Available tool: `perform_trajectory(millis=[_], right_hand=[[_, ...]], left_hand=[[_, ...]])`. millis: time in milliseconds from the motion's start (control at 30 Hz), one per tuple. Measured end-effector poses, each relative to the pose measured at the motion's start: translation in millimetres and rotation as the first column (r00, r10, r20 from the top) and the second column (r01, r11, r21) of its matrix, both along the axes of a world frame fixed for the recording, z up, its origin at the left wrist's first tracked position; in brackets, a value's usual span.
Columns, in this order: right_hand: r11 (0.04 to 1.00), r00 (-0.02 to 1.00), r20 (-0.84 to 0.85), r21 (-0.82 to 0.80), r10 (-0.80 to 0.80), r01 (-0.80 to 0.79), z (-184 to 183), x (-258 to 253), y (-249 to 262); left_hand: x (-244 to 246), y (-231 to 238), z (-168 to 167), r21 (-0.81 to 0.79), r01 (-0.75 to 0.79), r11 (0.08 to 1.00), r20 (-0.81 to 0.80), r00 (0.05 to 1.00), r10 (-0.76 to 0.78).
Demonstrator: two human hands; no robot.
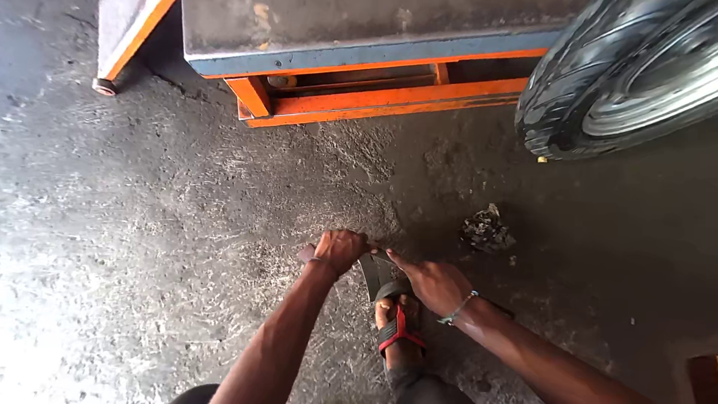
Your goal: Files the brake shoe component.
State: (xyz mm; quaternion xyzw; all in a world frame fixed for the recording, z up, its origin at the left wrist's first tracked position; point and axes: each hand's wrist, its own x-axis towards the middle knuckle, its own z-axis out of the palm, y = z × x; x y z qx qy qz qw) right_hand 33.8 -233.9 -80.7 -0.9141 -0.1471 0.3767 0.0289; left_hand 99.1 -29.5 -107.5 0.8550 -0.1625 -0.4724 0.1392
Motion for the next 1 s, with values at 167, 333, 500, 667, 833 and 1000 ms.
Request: perform_trajectory(millis=[167,333,500,667,833,1000], right_hand=[[0.996,0.995,0.099,0.087,0.014,-0.022,-1,-14,-8],[1.000,0.999,-0.028,0.004,-0.021,0.021,2,1,8],[1.000,0.993,-0.116,-0.009,0.005,-0.006,9,-1,12],[1.000,0.994,-0.109,-0.006,0.016,-0.016,8,8,14],[0.999,0.988,-0.154,0.037,0.015,-0.010,9,9,15],[0.995,0.993,-0.112,0.100,0.034,-0.022,4,5,6]], left_hand=[[-19,1,4,-0.018,-0.061,0.998,0.052,0.997,0.062],[-2,3,2,0.029,0.001,1.000,0.048,0.999,-0.003],[-18,11,6,0.026,-0.049,0.998,0.049,0.998,0.048],[-17,9,4,0.067,-0.058,0.996,0.094,0.994,0.052],[-22,13,6,0.085,-0.060,0.995,0.095,0.994,0.052],[-31,9,10,0.115,-0.066,0.991,0.099,0.994,0.055]])
